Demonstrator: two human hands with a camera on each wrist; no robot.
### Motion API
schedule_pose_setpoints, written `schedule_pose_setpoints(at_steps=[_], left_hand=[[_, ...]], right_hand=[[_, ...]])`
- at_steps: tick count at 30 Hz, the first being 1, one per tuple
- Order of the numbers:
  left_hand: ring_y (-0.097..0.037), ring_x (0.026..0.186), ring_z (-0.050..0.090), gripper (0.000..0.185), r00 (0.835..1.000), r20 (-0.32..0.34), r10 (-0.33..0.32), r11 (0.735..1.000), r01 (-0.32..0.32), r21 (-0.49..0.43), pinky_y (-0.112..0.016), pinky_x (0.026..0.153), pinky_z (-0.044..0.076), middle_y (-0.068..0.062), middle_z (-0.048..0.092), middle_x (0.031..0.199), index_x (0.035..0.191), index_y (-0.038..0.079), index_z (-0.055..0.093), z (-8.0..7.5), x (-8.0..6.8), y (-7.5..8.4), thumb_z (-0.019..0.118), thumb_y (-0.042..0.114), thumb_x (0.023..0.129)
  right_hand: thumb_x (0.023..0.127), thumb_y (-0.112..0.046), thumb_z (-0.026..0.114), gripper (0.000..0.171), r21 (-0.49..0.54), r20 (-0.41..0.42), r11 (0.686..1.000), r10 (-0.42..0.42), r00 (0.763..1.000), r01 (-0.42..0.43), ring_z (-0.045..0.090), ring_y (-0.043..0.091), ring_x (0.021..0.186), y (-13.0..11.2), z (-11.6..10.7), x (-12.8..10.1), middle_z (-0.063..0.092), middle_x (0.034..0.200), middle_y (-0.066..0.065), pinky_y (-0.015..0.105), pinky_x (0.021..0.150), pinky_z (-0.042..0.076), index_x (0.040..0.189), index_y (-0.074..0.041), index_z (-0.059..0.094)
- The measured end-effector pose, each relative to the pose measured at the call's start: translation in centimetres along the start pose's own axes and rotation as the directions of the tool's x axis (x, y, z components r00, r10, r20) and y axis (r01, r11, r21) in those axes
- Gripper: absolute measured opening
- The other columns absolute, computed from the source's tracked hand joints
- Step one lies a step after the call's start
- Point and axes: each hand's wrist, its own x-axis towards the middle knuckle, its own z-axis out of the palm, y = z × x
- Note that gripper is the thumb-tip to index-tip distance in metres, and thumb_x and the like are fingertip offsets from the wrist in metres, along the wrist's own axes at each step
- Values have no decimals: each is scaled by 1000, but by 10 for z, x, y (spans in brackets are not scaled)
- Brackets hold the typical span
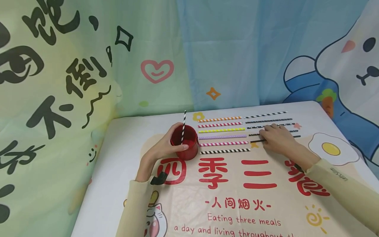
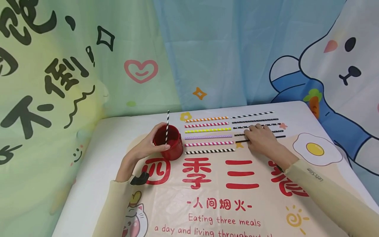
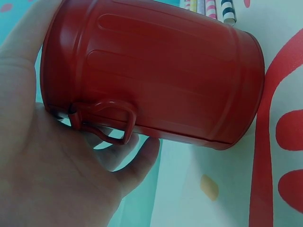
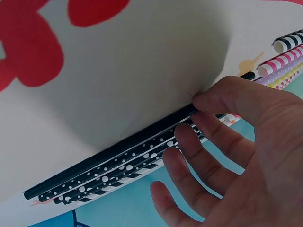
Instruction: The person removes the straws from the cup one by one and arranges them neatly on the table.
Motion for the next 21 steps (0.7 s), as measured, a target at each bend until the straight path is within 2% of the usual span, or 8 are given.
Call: schedule_pose_setpoints(at_steps=[10, 17, 21], left_hand=[[-26, 134, 45, 85, 1000, -1, 5, 1000, -5, 5, -42, 94, 58, -1, 45, 144, 152, 29, 27, 0, 1, -2, 79, 24, 85], [-24, 133, 45, 83, 1000, -5, 1, 1000, -1, -1, -41, 93, 58, 3, 46, 143, 150, 34, 29, 0, 1, -2, 79, 25, 85], [-25, 133, 45, 84, 1000, -4, 1, 1000, -1, -1, -41, 93, 58, 2, 46, 143, 151, 33, 28, 0, 1, -1, 79, 25, 85]], right_hand=[[82, -15, 74, 21, -5, 14, 1000, 8, 1000, -8, 57, 37, 97, -1, -2, 0, 63, 99, 15, 61, 90, 47, 100, -8, 65], [86, -26, 73, 45, -20, -35, 1000, -5, 999, 5, 54, 45, 112, -10, -16, -1, 61, 120, 24, 66, 96, 45, 124, -3, 62], [87, -32, 71, 53, -14, -70, 1000, -4, 998, 3, 48, 47, 121, -20, -27, 0, 57, 128, 25, 68, 100, 41, 131, -6, 58]])
